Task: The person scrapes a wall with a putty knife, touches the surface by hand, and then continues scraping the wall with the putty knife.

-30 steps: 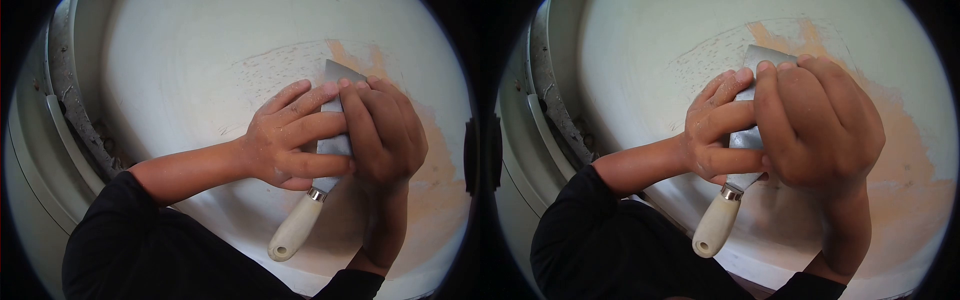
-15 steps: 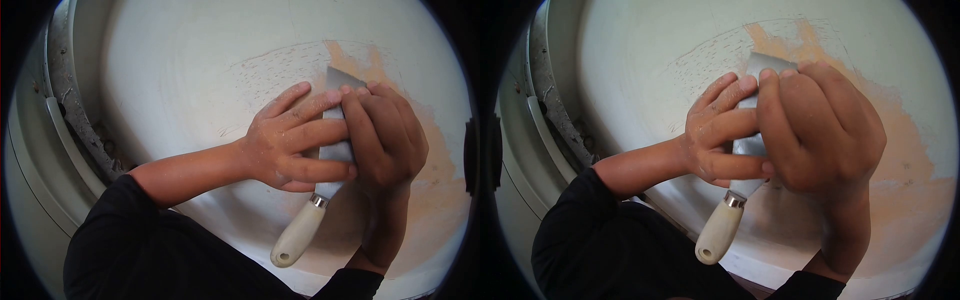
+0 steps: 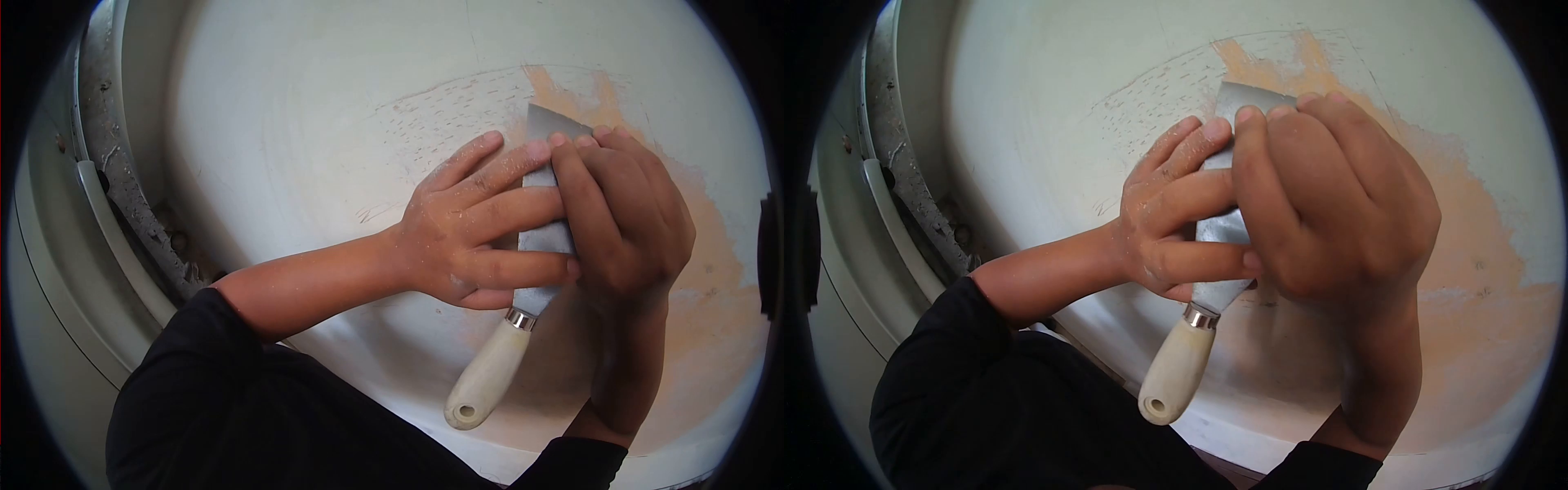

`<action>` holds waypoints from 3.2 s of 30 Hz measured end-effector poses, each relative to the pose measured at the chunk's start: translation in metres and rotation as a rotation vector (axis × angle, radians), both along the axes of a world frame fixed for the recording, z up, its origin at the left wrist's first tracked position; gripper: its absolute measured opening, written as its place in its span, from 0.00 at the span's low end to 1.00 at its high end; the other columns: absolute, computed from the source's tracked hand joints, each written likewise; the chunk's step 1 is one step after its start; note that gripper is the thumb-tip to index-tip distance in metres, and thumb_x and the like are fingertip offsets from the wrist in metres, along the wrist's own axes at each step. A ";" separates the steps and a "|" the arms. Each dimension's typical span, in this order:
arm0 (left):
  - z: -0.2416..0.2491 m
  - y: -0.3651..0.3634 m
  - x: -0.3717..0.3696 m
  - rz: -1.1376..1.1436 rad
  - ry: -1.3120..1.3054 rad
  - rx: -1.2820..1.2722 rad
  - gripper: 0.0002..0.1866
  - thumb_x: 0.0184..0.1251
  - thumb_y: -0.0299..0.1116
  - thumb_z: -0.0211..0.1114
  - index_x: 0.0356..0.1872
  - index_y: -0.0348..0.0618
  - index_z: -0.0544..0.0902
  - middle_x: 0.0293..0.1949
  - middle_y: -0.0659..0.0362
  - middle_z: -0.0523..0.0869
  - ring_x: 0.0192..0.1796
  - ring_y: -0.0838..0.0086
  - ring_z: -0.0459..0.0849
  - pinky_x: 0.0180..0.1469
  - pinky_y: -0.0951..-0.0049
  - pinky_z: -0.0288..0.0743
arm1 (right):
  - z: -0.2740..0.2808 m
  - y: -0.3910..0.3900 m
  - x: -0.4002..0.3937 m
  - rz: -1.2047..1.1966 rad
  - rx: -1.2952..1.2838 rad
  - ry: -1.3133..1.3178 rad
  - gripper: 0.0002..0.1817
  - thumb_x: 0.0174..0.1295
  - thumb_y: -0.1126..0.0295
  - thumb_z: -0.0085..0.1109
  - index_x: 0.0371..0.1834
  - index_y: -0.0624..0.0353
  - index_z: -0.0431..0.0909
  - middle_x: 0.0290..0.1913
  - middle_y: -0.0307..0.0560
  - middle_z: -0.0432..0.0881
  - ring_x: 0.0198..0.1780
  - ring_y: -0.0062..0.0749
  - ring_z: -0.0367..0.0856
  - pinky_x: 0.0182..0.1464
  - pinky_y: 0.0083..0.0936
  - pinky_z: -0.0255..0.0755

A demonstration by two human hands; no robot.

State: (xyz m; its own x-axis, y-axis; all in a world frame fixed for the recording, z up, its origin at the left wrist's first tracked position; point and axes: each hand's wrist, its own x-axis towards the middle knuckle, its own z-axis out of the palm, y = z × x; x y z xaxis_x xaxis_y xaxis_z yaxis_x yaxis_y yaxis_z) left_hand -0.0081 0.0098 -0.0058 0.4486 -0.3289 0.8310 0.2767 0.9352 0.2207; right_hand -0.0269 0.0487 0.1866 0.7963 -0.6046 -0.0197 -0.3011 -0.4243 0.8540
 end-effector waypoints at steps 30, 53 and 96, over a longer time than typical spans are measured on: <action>0.000 -0.006 0.006 -0.030 -0.018 0.005 0.22 0.44 0.42 0.68 0.46 0.71 0.88 0.62 0.57 0.82 0.72 0.48 0.75 0.66 0.44 0.72 | 0.000 -0.009 0.010 -0.001 0.034 -0.001 0.15 0.44 0.74 0.67 0.38 0.64 0.88 0.35 0.46 0.85 0.40 0.43 0.89 0.45 0.33 0.86; -0.036 -0.036 0.051 0.357 -0.871 0.057 0.55 0.64 0.77 0.53 0.80 0.40 0.62 0.80 0.46 0.62 0.82 0.47 0.59 0.78 0.31 0.36 | 0.022 0.002 0.016 0.240 -0.323 -0.082 0.19 0.47 0.79 0.68 0.45 0.53 0.91 0.35 0.39 0.82 0.40 0.35 0.85 0.60 0.44 0.83; -0.102 0.232 0.011 -1.197 -1.923 -0.017 0.11 0.77 0.35 0.64 0.47 0.35 0.81 0.25 0.56 0.84 0.29 0.73 0.83 0.35 0.70 0.75 | -0.366 0.436 0.022 -0.712 -0.782 -1.797 0.28 0.56 0.73 0.70 0.64 0.57 0.78 0.34 0.41 0.85 0.33 0.38 0.83 0.42 0.37 0.73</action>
State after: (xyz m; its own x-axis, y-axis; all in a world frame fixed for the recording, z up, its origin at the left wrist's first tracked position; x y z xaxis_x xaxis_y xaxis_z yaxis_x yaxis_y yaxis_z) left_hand 0.0026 0.2415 -0.1078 -0.9606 0.2608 -0.0957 0.0702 0.5611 0.8247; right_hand -0.0049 0.4848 -0.1793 -0.6850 -0.2401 0.6878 -0.7234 0.3363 -0.6031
